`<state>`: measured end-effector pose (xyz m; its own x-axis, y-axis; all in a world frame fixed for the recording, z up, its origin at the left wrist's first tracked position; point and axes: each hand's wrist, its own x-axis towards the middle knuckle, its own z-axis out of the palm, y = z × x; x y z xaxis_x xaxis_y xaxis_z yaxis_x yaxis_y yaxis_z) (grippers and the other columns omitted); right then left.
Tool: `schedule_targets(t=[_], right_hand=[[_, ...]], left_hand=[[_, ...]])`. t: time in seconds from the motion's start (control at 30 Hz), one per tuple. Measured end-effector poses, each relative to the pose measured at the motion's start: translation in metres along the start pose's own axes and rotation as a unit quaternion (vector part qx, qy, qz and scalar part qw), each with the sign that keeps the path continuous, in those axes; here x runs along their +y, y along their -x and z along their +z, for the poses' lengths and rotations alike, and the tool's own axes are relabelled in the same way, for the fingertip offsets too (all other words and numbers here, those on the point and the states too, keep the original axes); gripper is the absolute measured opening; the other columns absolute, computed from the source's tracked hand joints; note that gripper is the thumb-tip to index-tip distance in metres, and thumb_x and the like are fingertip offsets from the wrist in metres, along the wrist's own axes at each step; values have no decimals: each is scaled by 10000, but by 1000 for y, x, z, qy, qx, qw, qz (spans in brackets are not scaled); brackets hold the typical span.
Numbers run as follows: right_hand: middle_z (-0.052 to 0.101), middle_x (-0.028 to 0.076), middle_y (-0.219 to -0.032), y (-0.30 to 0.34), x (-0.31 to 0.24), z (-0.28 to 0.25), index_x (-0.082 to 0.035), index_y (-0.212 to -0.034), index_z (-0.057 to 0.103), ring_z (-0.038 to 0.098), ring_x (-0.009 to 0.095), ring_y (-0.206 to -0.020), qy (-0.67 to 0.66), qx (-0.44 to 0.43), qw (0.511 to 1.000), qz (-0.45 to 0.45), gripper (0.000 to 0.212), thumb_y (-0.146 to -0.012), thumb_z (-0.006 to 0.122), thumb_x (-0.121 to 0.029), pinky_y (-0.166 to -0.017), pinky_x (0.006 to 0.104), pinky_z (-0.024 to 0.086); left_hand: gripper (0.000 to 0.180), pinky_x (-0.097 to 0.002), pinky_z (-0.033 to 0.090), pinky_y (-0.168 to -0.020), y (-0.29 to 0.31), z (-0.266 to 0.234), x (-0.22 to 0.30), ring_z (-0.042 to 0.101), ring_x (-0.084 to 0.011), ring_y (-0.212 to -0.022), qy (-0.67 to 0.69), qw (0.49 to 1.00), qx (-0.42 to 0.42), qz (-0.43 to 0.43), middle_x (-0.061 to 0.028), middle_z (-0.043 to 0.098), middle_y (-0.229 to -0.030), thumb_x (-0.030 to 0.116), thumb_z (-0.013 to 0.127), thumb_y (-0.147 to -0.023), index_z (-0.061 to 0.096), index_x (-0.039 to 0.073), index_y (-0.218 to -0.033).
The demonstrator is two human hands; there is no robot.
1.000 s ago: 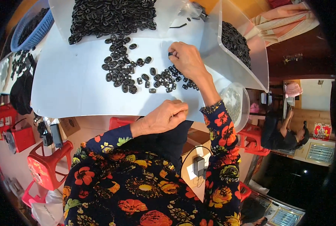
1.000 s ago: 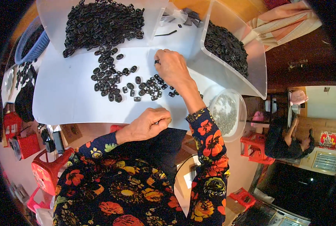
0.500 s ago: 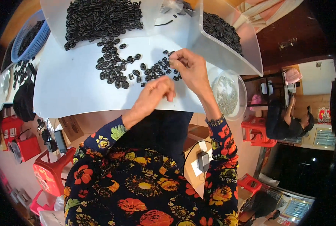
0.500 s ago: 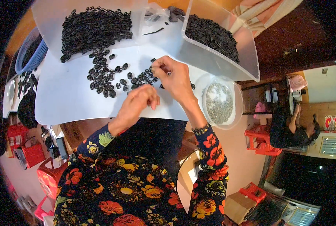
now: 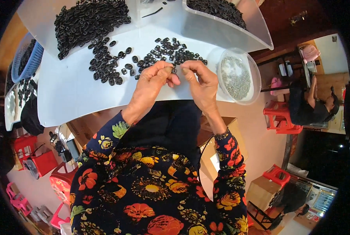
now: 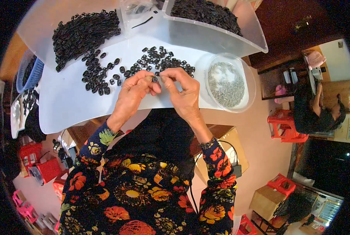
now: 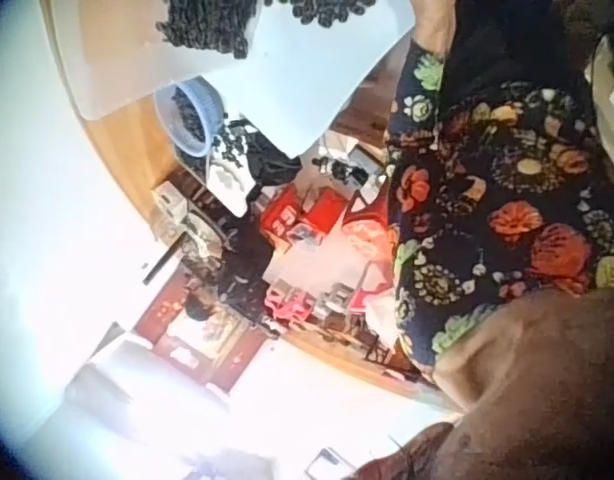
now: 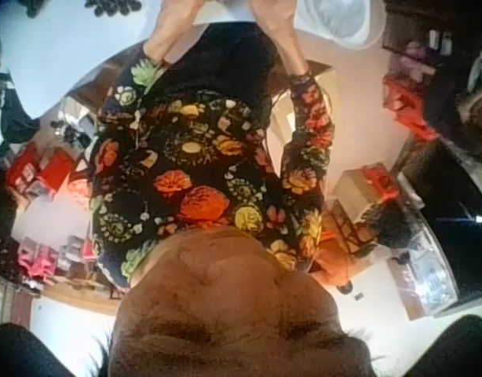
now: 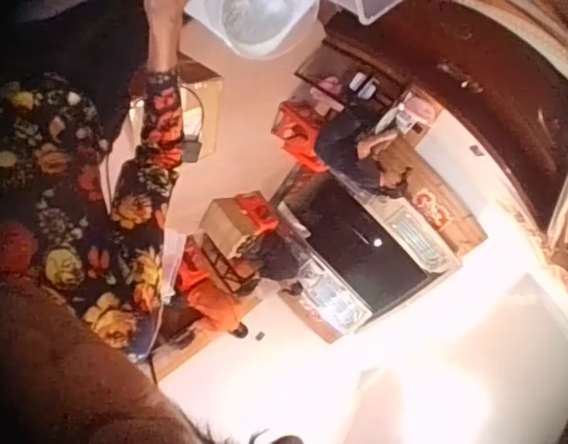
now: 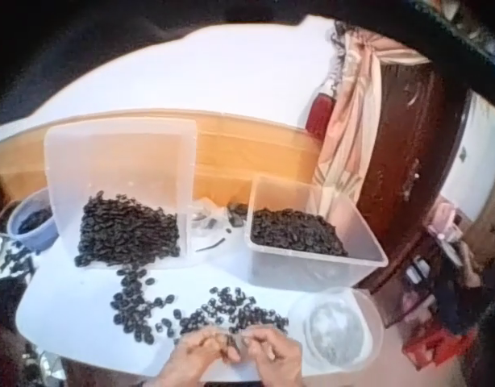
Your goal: The person assembles small black plastic components by hand, inserting tiny silver screws into them.
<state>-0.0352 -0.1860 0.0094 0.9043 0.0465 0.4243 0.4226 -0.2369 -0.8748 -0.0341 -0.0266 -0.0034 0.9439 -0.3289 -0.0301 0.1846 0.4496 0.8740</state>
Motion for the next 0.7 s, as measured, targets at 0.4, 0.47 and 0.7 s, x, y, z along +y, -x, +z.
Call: schedule_targets(t=[0.4,0.47,0.7], right_hand=[[596,93,-735,11,3,-3,7,-818,601,600,167,-597,14,-1,1000,16,51,-782,637,-1,-540,280,478],[592,96,-724,14,-2,-1,7,-812,598,599,181,-594,34,10,999,23,48,-790,632,-19,-539,289,477],[600,130,-734,10,-14,-29,-24,-817,609,615,284,-633,116,6,993,-21,55,-817,607,-79,-571,363,484]], left_hand=[[142,-234,461,-673,4,7,-11,554,-102,-738,-265,963,0,45,-46,611,-816,11,471,-908,556,-26,-1015],[151,-224,458,-673,5,5,-16,550,-93,-741,-203,979,18,26,-29,598,-855,12,475,-910,560,-21,-1030],[136,-239,474,-688,2,5,-21,583,-98,-747,-181,983,-4,28,-42,617,-814,40,449,-930,567,3,-986]])
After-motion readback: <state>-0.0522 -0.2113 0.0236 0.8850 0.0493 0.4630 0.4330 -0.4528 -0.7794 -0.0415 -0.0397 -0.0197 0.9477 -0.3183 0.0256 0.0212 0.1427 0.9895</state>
